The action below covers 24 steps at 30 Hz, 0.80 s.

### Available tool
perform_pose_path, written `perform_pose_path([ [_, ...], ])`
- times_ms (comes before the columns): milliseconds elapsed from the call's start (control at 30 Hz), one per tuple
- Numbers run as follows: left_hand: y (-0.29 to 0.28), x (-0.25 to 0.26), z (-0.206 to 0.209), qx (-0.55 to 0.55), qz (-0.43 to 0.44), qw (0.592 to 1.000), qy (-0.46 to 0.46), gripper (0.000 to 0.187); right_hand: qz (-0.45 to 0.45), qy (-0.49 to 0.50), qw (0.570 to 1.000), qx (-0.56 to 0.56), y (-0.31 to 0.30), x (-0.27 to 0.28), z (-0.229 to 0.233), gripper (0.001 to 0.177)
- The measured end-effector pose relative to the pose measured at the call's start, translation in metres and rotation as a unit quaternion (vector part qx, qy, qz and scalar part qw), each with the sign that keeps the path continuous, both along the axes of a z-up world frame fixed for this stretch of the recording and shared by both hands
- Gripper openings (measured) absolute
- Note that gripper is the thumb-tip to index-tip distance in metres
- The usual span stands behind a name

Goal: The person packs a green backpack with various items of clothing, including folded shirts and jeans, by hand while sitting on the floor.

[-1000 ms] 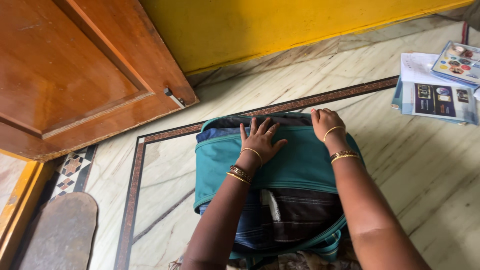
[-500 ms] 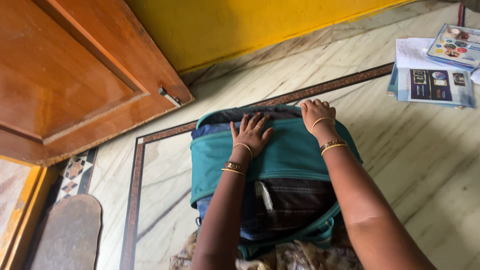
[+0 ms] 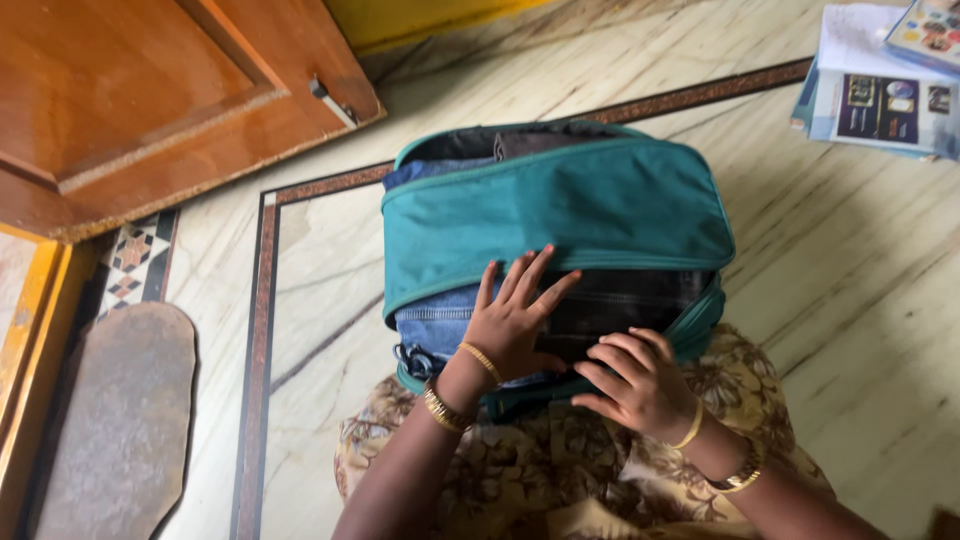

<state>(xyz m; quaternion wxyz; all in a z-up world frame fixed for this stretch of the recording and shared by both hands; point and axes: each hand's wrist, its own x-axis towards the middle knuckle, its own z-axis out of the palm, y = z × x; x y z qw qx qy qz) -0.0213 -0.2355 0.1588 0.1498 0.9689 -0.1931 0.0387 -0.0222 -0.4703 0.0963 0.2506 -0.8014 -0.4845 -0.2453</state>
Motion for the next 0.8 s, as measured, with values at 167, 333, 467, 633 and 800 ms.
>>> perform_pose_path([
  [167,-0.018,-0.001,-0.010,0.057,0.045,0.997,-0.001,0.127,-0.047,-0.033,0.998,-0.004,0.001,-0.005,-0.065,0.033],
  [333,-0.018,0.002,-0.035,0.006,0.068,0.996,-0.052,0.115,-0.107,-0.096,0.987,-0.067,0.016,0.021,-0.089,0.012],
  [467,-0.015,0.005,-0.044,-0.026,0.062,0.993,-0.092,0.108,-0.138,-0.115,0.982,-0.065,0.023,0.029,-0.084,0.007],
  [633,-0.013,-0.003,-0.037,-0.049,0.055,0.996,-0.057,0.100,-0.106,-0.102,0.988,0.055,0.018,0.006,-0.077,0.028],
  [800,-0.017,-0.002,-0.037,-0.019,0.078,0.996,-0.028,0.089,-0.124,-0.070,0.988,0.066,0.025,0.010,-0.084,0.028],
])
